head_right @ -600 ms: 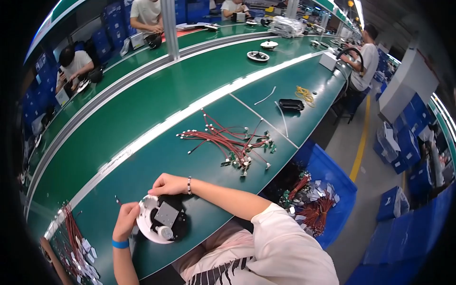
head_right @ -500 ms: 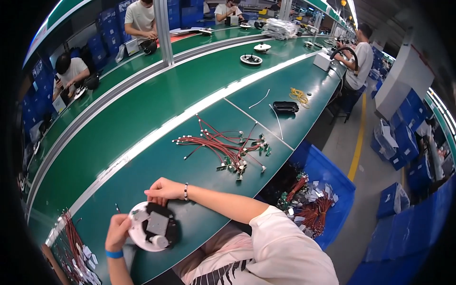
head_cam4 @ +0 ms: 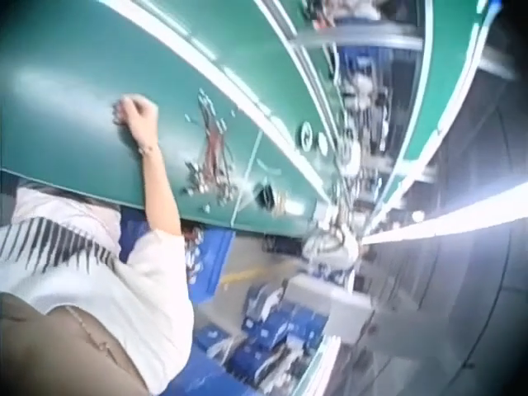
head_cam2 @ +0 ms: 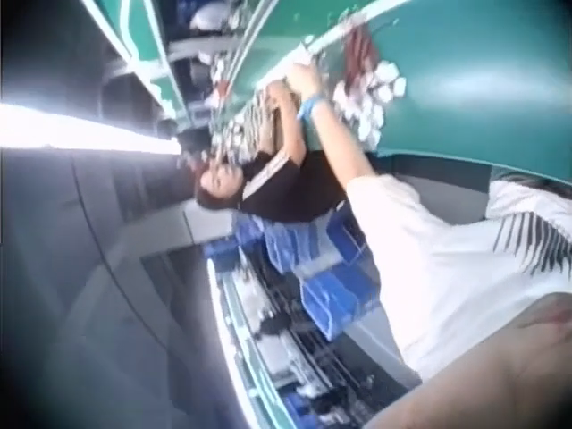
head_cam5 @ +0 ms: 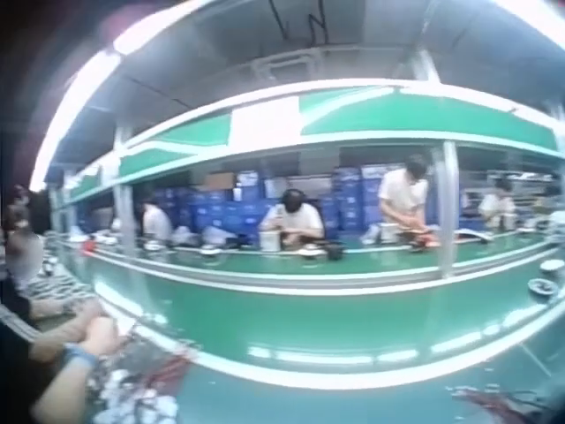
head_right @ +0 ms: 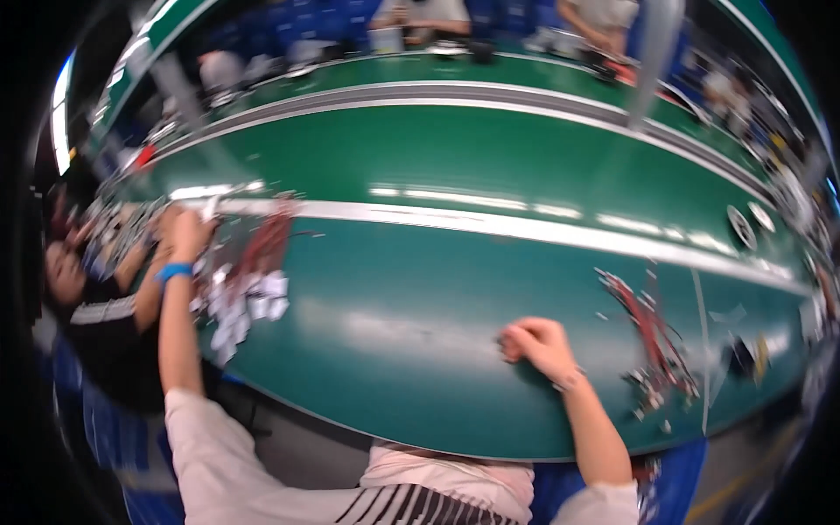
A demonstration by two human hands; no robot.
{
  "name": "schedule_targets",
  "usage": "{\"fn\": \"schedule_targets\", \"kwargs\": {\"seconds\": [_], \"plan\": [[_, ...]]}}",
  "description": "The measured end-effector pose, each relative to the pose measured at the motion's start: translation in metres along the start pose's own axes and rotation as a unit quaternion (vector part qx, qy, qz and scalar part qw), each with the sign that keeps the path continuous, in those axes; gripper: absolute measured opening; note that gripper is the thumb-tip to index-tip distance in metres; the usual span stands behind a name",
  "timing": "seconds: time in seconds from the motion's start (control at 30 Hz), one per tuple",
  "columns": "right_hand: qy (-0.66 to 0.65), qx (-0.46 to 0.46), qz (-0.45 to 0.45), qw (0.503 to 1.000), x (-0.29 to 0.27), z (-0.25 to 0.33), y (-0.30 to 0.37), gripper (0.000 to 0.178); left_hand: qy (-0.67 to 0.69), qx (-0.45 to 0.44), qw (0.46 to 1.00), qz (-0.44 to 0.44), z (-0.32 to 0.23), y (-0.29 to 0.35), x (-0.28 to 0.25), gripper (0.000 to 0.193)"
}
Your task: Assembling electronic components by connecting wire harnesses to a circular base plate on a factory production line.
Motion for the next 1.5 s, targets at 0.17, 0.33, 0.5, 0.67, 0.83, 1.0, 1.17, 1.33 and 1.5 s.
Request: {"fn": "schedule_targets", "kwargs": {"seconds": [0.17,0.33,0.5,0.67,0.83,1.0,1.17,1.33,1.5], "plan": [[0.007,-0.022,-0.040,0.999,0.004,-0.009,0.005,0.018,-0.064,-0.088,0.994,-0.029,0.076,0.018,0.043,0.022],[0.044,-0.044,-0.042,0.997,0.005,-0.008,0.003,0.016,-0.085,-0.080,0.992,-0.055,0.087,0.042,0.077,0.010],[0.049,-0.048,-0.061,0.996,0.001,-0.006,0.002,0.016,-0.160,-0.094,0.983,-0.010,0.074,0.023,0.093,0.013],[0.052,-0.067,-0.058,0.995,0.003,-0.008,-0.001,0.019,-0.260,-0.134,0.955,0.059,0.056,0.022,0.094,0.014],[0.046,-0.073,-0.048,0.995,0.011,-0.003,0.001,0.017,-0.282,0.035,0.958,0.023,-0.038,0.030,0.083,0.013],[-0.087,-0.074,0.021,0.993,0.028,-0.010,-0.003,0.018,0.298,0.405,0.864,-0.018,-0.227,0.161,-0.026,0.031],[-0.322,-0.082,0.178,0.926,0.082,0.009,-0.014,0.045,0.633,0.433,0.538,0.349,-0.361,0.279,0.015,0.056],[-0.335,-0.123,0.222,0.908,0.064,0.015,-0.007,0.048,0.731,0.311,0.254,0.552,-0.412,0.316,0.027,0.048],[-0.274,-0.114,0.250,0.922,0.070,0.015,-0.005,0.050,0.708,0.291,0.253,0.592,-0.409,0.324,0.036,0.039]]}}
Point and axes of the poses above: each hand's wrist, its own y-axis away from the middle knuckle, its own x-axis out of the palm, z = x × y, the point moved 8 cm from there along -y, towards the middle knuckle, and after that the axes turned 9 degrees about z, right-handed, at the moved point
